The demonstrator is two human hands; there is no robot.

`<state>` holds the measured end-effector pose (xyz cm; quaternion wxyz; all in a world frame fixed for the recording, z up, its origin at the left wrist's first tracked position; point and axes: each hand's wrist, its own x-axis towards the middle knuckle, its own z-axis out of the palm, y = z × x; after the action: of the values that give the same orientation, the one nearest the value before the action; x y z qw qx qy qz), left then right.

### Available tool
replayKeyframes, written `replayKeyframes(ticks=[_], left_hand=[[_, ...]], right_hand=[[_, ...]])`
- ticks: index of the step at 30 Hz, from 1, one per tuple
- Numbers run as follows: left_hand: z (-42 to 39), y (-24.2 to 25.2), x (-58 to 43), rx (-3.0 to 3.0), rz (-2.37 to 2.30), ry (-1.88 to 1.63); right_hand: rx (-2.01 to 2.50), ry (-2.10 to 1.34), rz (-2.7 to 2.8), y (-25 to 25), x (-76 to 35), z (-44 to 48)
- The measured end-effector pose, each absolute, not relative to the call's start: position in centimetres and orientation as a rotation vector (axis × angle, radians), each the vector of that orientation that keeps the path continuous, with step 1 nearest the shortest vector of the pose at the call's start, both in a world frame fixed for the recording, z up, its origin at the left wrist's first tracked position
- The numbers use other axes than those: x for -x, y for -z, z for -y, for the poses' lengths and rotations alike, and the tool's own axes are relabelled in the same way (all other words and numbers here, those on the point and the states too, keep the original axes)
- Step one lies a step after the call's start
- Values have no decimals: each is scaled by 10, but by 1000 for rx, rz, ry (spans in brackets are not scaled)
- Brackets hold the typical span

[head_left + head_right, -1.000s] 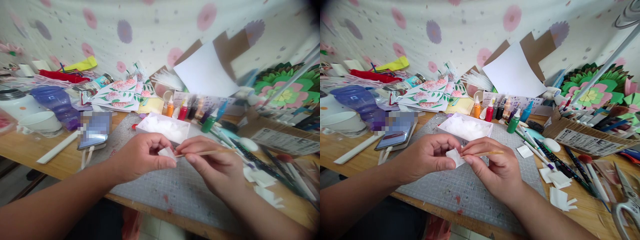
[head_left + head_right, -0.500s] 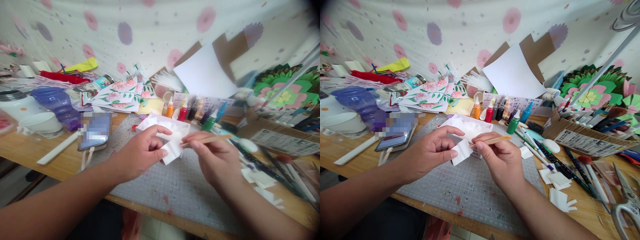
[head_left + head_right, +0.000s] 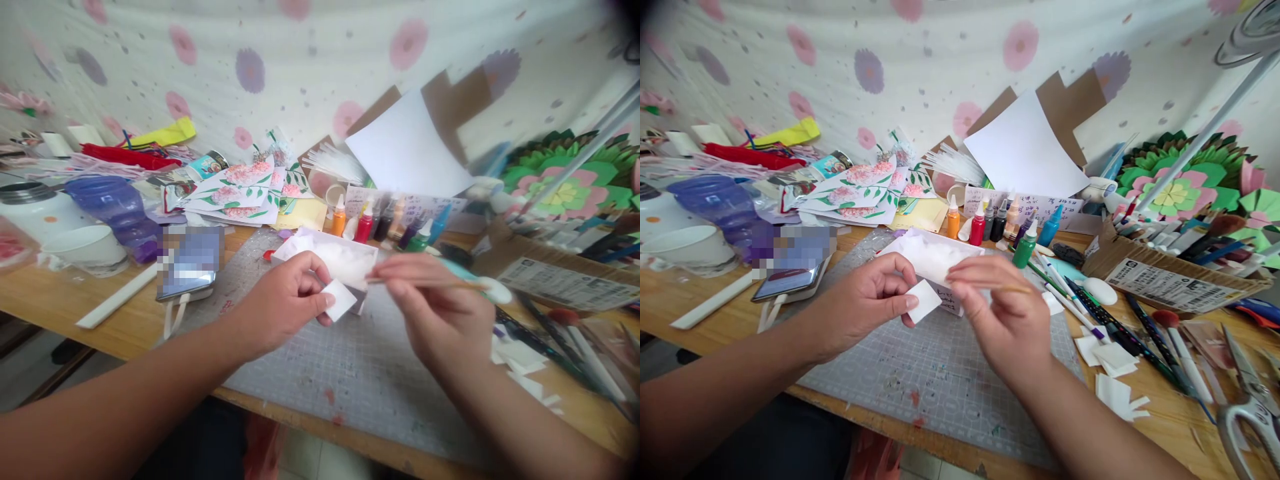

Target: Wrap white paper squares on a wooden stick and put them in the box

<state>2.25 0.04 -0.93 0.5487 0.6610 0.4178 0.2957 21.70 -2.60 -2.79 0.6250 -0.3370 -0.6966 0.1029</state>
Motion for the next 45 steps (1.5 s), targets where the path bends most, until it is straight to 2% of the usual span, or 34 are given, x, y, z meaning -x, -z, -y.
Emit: replayKeyframes(ticks=[4, 11, 20, 32, 40, 45], left_hand=[[-1, 11, -23, -1537, -926, -713], [2, 11, -21, -1420, -779, -763], [3, 10, -21, -1466, -810, -709], [2, 9, -22, -1470, -826, -704], [2, 9, -22, -1483, -854, -713], [4, 9, -23, -1518, -902, -723]], right_hand=[[686, -407, 1783, 23, -205, 37], [749, -394, 1752, 30, -204, 33], [762, -496, 1627, 30, -204, 32], [696, -874, 1338, 44, -204, 29], [597, -911, 1338, 45, -204, 28], [609, -822, 1433, 40, -203, 31]])
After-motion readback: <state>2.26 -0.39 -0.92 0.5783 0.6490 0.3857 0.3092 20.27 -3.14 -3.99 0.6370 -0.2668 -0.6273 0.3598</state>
